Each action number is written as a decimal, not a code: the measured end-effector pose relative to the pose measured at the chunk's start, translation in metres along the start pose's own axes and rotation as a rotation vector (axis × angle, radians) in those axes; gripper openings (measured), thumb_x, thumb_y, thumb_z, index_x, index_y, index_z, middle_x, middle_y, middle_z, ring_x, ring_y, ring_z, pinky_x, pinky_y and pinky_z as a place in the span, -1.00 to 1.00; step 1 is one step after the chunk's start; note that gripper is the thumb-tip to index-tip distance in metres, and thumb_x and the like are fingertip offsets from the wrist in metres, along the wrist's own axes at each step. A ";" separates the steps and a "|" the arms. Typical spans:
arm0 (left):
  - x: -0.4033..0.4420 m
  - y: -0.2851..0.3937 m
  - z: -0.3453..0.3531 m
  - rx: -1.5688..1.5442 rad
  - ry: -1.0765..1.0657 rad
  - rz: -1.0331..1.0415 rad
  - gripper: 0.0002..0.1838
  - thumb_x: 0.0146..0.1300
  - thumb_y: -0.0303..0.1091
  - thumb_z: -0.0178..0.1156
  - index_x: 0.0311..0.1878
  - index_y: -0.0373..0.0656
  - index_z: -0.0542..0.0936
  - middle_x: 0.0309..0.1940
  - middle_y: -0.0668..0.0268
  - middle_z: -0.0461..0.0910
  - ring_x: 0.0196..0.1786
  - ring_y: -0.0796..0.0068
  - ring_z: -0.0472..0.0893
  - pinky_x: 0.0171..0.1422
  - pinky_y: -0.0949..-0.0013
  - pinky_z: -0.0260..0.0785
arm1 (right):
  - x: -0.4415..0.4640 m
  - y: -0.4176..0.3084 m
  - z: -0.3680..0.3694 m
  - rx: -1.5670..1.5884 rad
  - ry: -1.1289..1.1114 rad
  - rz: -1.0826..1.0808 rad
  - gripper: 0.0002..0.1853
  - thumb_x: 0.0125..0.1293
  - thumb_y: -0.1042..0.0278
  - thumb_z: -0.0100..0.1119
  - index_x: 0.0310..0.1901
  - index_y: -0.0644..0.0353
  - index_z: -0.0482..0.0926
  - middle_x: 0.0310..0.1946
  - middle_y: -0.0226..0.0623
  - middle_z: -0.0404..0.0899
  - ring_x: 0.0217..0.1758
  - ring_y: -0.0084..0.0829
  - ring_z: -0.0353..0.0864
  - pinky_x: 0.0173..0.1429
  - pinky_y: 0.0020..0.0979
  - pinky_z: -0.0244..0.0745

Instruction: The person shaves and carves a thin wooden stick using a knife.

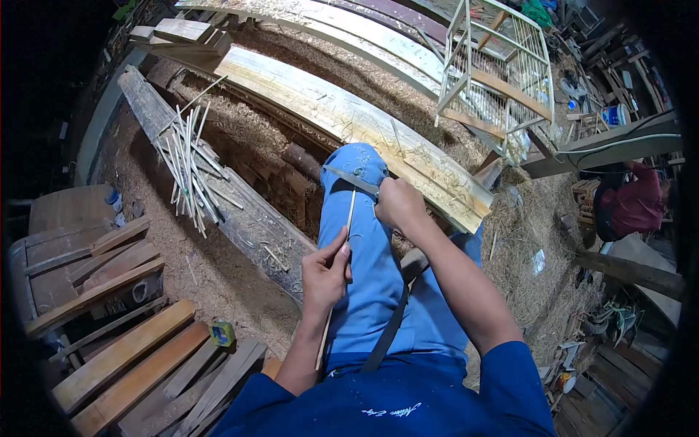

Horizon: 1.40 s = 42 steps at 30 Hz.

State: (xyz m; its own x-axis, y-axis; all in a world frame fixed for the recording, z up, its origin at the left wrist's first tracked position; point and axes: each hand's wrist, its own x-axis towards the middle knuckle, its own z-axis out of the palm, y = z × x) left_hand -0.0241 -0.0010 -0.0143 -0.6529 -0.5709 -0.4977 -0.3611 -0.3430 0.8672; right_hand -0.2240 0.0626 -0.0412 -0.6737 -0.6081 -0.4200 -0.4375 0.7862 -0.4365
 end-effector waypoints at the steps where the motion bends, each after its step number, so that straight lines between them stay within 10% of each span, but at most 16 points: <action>1: -0.001 -0.010 -0.002 0.006 0.006 0.047 -0.66 0.44 -0.42 0.19 0.25 -0.16 0.60 -0.67 0.49 0.47 -0.67 0.78 0.33 -0.62 0.58 0.14 | 0.001 0.001 0.000 -0.003 -0.009 -0.002 -0.80 0.07 0.42 0.22 -0.31 0.35 0.70 -0.26 0.21 0.68 -0.13 0.14 0.71 0.00 0.01 0.61; 42: 0.026 0.007 0.003 -0.053 0.001 0.038 -0.60 0.38 -0.45 0.25 0.27 -0.17 0.59 -0.61 0.53 0.50 -0.64 0.81 0.33 -0.61 0.60 0.11 | -0.014 -0.006 -0.001 -0.080 -0.025 -0.050 -0.80 0.05 0.41 0.29 -0.29 0.31 0.70 -0.26 0.14 0.70 -0.15 0.07 0.74 -0.02 -0.05 0.65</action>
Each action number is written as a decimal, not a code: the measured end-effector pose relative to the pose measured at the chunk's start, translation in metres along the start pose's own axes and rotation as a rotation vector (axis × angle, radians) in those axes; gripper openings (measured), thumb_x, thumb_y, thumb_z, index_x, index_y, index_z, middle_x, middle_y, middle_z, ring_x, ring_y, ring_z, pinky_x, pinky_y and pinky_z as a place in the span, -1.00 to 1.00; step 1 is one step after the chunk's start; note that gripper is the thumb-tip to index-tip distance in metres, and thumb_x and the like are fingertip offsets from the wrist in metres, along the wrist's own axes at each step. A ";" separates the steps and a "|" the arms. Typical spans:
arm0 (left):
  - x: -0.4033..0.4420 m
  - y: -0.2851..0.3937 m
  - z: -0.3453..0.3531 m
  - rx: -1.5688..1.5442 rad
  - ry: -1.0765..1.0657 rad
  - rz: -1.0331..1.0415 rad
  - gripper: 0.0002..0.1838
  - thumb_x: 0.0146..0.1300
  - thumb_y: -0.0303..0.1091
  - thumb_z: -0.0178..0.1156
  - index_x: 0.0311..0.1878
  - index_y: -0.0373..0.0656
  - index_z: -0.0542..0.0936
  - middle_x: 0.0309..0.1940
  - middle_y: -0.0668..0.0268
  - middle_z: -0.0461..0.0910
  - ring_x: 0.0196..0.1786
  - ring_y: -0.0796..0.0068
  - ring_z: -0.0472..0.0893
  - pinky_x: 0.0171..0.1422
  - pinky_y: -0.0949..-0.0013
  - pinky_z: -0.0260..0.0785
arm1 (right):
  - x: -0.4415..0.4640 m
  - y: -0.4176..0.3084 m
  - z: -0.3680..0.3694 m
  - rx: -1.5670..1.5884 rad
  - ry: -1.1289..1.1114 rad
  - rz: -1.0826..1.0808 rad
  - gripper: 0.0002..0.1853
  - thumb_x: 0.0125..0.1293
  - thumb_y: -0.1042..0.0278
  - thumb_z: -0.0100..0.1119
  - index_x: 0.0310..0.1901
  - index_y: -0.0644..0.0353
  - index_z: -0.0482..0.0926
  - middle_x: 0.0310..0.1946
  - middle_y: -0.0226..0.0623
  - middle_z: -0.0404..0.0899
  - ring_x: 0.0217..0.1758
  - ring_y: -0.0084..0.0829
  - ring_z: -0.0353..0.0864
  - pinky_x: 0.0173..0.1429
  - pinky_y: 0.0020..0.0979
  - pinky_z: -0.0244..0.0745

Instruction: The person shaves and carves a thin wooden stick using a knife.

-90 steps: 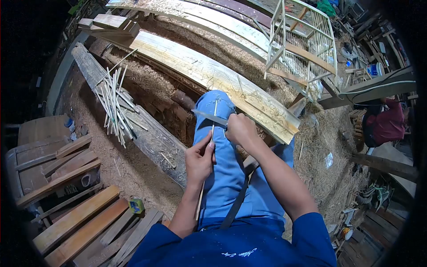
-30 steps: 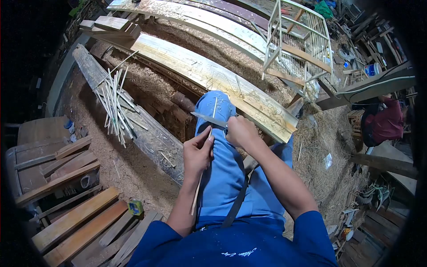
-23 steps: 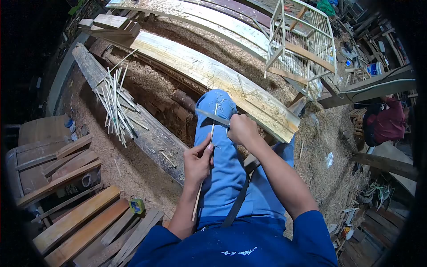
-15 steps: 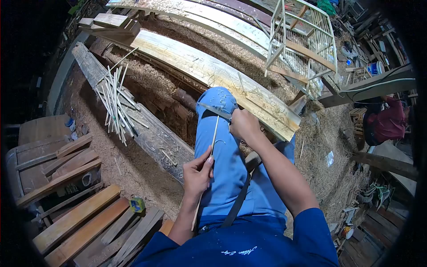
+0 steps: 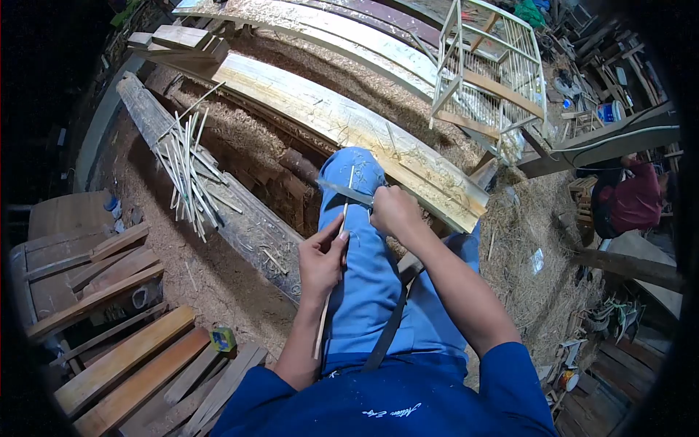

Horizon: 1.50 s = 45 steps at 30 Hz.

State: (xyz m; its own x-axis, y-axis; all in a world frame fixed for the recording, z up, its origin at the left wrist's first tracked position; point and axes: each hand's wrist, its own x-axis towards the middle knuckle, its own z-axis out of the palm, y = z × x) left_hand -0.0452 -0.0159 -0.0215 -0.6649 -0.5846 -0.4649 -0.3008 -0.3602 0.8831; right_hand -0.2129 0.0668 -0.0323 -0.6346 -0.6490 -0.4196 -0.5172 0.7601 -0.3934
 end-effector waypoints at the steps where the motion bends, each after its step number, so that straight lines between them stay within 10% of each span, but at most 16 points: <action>1: -0.004 0.000 -0.001 -0.009 -0.001 0.010 -0.62 0.41 -0.44 0.23 0.27 -0.19 0.59 -0.58 0.53 0.50 -0.63 0.81 0.32 -0.60 0.60 0.12 | 0.003 0.001 0.000 0.000 -0.005 -0.005 -0.80 0.05 0.41 0.29 -0.29 0.31 0.70 -0.26 0.14 0.70 -0.15 0.07 0.74 -0.02 -0.05 0.65; 45: -0.023 -0.006 -0.007 0.038 -0.004 -0.013 -0.65 0.45 -0.42 0.19 0.26 -0.17 0.59 -0.64 0.51 0.47 -0.66 0.82 0.28 -0.61 0.61 0.09 | 0.002 0.009 0.010 -0.002 0.082 0.015 -0.86 0.08 0.43 0.27 -0.34 0.28 0.70 -0.29 0.11 0.71 -0.18 0.05 0.74 -0.06 -0.05 0.66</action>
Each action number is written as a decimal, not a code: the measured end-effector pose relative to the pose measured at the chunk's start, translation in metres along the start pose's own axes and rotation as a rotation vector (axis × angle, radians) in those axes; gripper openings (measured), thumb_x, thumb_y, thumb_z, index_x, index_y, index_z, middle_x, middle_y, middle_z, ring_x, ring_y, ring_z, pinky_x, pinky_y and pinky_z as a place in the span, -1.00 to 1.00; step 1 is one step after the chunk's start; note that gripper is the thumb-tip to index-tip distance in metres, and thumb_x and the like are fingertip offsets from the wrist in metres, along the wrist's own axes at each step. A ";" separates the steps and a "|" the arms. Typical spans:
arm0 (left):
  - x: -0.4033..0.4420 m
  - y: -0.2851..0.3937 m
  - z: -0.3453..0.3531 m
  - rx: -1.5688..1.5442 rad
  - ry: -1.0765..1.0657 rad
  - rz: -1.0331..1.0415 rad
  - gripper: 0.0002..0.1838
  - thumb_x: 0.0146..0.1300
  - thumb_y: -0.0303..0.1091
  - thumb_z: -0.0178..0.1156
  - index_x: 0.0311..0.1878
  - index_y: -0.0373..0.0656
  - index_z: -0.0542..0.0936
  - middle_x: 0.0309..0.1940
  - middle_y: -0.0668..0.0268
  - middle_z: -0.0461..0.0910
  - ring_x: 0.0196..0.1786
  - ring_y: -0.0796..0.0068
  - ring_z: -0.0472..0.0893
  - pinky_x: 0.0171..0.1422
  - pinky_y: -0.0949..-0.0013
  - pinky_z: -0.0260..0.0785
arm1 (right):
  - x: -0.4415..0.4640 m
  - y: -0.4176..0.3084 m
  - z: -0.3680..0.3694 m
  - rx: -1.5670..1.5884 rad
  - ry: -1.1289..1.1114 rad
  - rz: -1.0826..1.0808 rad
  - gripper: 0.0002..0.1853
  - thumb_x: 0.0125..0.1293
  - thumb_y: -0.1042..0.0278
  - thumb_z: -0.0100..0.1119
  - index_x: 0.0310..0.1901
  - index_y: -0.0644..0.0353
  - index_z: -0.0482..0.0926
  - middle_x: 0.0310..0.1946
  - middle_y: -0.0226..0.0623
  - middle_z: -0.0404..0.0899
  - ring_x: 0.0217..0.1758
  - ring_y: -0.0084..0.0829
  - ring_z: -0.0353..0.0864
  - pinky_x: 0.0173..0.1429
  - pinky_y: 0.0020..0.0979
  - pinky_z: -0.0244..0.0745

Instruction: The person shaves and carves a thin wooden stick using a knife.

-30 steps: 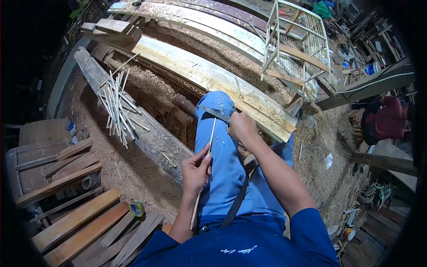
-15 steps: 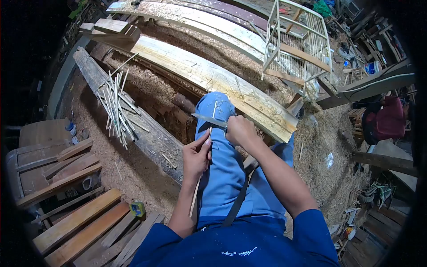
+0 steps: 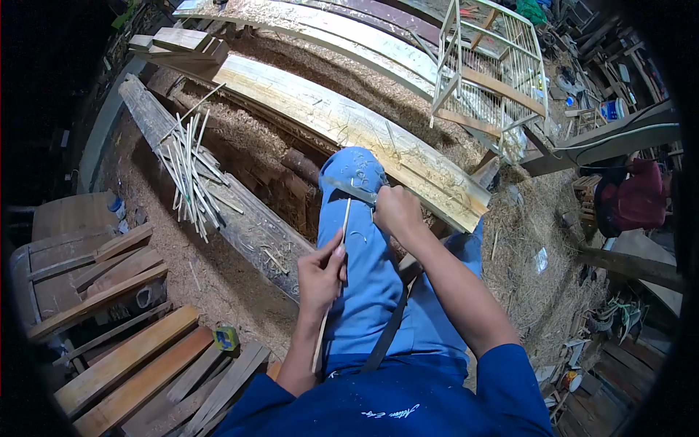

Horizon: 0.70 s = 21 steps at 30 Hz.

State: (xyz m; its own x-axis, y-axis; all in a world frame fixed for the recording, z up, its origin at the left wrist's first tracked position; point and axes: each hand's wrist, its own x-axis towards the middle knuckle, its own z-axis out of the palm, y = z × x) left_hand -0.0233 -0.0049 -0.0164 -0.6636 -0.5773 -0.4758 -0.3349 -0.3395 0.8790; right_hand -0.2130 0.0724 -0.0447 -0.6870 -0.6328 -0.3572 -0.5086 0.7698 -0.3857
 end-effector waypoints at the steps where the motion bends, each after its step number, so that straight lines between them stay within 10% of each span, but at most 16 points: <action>1: -0.008 -0.002 -0.003 -0.031 -0.005 -0.019 -0.65 0.45 -0.42 0.18 0.26 -0.17 0.59 -0.65 0.50 0.47 -0.68 0.81 0.27 -0.64 0.60 0.08 | 0.002 0.001 -0.002 0.004 0.006 -0.002 -0.86 0.08 0.43 0.27 -0.34 0.28 0.70 -0.29 0.11 0.71 -0.18 0.05 0.74 -0.06 -0.05 0.66; 21: 0.023 0.013 0.006 -0.069 0.008 -0.048 -0.64 0.42 -0.37 0.24 0.24 -0.20 0.60 -0.63 0.48 0.51 -0.71 0.80 0.31 -0.66 0.61 0.12 | -0.008 -0.004 -0.007 -0.032 -0.087 -0.092 -0.77 0.04 0.36 0.31 -0.29 0.33 0.70 -0.27 0.15 0.69 -0.15 0.06 0.74 -0.03 -0.05 0.66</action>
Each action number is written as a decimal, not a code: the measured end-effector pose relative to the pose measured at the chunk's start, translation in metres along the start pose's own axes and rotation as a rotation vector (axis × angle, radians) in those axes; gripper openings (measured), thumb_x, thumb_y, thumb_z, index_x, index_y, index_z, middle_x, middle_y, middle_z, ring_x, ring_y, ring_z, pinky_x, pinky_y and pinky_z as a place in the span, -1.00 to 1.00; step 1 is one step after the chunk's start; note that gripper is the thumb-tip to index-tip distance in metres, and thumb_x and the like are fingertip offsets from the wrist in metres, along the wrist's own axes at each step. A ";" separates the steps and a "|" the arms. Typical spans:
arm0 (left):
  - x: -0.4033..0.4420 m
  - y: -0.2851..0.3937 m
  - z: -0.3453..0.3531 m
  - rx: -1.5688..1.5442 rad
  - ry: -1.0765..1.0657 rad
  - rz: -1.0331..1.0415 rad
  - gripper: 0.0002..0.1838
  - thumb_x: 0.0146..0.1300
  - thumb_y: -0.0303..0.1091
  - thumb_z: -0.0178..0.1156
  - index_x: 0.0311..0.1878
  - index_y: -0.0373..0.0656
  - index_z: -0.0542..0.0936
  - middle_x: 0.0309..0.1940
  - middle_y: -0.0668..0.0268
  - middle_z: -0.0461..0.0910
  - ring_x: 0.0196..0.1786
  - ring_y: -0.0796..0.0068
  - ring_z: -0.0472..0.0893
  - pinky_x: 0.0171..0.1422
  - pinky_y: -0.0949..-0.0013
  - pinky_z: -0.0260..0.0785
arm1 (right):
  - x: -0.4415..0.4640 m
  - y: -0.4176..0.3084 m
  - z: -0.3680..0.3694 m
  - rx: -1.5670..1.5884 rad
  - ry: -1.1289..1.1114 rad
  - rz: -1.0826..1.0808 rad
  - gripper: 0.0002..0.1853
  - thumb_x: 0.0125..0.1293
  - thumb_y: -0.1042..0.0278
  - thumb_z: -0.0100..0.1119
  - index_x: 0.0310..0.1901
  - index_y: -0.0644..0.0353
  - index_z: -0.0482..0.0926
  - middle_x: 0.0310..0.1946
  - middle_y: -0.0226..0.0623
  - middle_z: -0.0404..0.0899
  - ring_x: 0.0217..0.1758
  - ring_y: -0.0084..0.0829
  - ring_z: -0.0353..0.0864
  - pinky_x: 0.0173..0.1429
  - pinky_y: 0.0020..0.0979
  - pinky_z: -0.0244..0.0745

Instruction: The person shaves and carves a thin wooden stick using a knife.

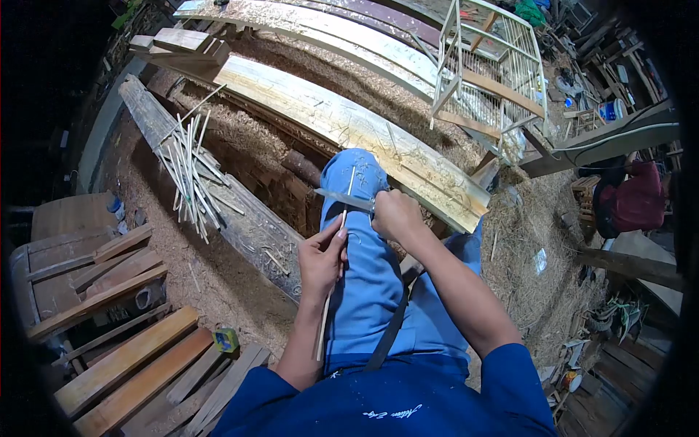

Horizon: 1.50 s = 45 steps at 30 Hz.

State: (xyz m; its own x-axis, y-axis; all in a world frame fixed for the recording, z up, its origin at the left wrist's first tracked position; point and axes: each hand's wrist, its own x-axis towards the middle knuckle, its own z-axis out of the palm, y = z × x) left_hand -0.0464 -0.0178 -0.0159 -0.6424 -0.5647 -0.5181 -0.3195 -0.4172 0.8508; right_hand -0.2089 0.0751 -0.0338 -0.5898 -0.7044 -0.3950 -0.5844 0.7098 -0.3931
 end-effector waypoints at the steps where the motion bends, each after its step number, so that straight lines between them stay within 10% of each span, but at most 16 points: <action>1: 0.000 -0.002 -0.001 -0.020 -0.002 0.010 -0.66 0.43 -0.38 0.24 0.23 -0.19 0.61 -0.63 0.49 0.50 -0.71 0.80 0.30 -0.67 0.61 0.12 | 0.002 0.000 0.000 0.002 0.023 0.000 -0.79 0.05 0.38 0.29 -0.29 0.30 0.71 -0.28 0.13 0.70 -0.17 0.05 0.74 -0.06 -0.05 0.66; 45: -0.031 -0.001 0.001 0.026 0.074 -0.028 -0.66 0.37 -0.38 0.31 0.18 -0.16 0.65 -0.63 0.47 0.53 -0.72 0.79 0.34 -0.69 0.61 0.12 | 0.003 0.004 0.009 0.016 0.121 0.125 -0.81 0.11 0.41 0.23 -0.29 0.31 0.70 -0.26 0.13 0.70 -0.13 0.06 0.74 -0.01 -0.04 0.65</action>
State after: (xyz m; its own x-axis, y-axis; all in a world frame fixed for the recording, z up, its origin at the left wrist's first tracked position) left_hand -0.0267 0.0009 -0.0009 -0.5798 -0.6045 -0.5462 -0.3552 -0.4158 0.8372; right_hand -0.2083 0.0759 -0.0438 -0.7208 -0.6045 -0.3391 -0.4939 0.7912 -0.3606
